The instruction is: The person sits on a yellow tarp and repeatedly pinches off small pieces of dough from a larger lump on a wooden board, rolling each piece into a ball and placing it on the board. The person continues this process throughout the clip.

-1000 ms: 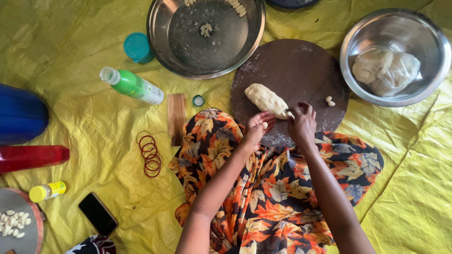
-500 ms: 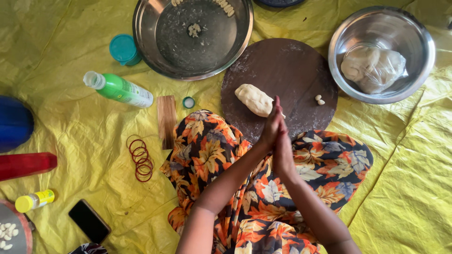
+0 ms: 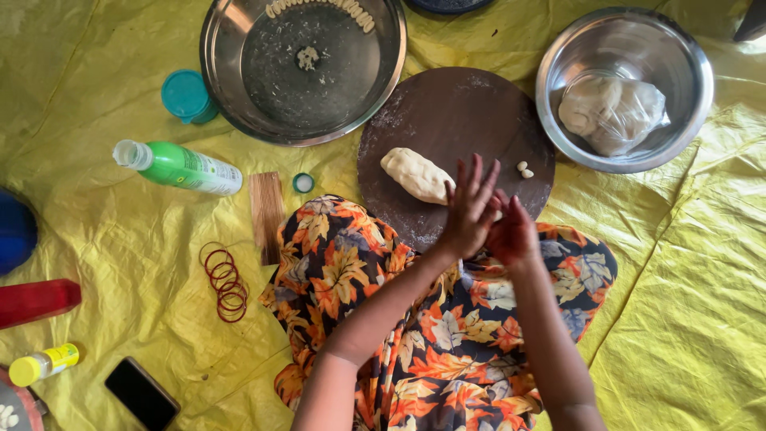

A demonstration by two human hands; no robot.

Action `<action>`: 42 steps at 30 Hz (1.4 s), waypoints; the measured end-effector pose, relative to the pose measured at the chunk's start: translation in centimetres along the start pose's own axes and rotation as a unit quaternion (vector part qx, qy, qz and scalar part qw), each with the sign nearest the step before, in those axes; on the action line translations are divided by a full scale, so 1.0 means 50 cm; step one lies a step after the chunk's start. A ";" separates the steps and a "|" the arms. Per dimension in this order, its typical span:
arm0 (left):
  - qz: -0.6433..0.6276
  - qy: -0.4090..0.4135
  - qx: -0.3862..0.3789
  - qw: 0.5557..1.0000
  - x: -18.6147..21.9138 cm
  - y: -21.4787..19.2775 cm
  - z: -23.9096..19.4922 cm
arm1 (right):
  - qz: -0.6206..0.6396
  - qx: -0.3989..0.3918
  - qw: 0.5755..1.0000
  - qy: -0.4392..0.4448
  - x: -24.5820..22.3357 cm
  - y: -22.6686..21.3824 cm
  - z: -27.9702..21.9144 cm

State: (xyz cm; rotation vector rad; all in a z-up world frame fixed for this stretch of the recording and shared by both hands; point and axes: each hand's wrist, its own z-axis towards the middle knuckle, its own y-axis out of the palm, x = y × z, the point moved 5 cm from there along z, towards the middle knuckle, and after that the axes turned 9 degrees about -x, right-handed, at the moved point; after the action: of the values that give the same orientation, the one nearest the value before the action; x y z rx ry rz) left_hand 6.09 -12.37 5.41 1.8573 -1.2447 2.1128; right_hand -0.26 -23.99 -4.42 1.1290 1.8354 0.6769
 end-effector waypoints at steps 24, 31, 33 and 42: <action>0.324 -0.141 -0.269 0.896 -0.274 0.046 0.067 | -0.807 0.276 0.486 -0.192 -0.204 -0.020 0.089; 0.194 -0.018 -0.146 0.970 -0.322 0.049 0.073 | -0.669 0.154 0.660 -0.305 -0.162 0.016 0.057; 0.108 -0.011 -0.119 0.987 -0.330 0.040 0.072 | -0.673 0.076 0.676 -0.290 -0.118 0.028 0.041; -0.195 -0.121 0.016 0.973 -0.247 0.031 -0.018 | -0.591 -0.005 0.779 -0.209 -0.026 0.043 0.021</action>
State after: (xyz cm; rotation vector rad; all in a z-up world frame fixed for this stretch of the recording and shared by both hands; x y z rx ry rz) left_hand 7.89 -7.40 -5.89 2.2062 -0.7901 1.7525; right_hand 1.92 -24.18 -2.74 -0.0634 1.7027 -0.3000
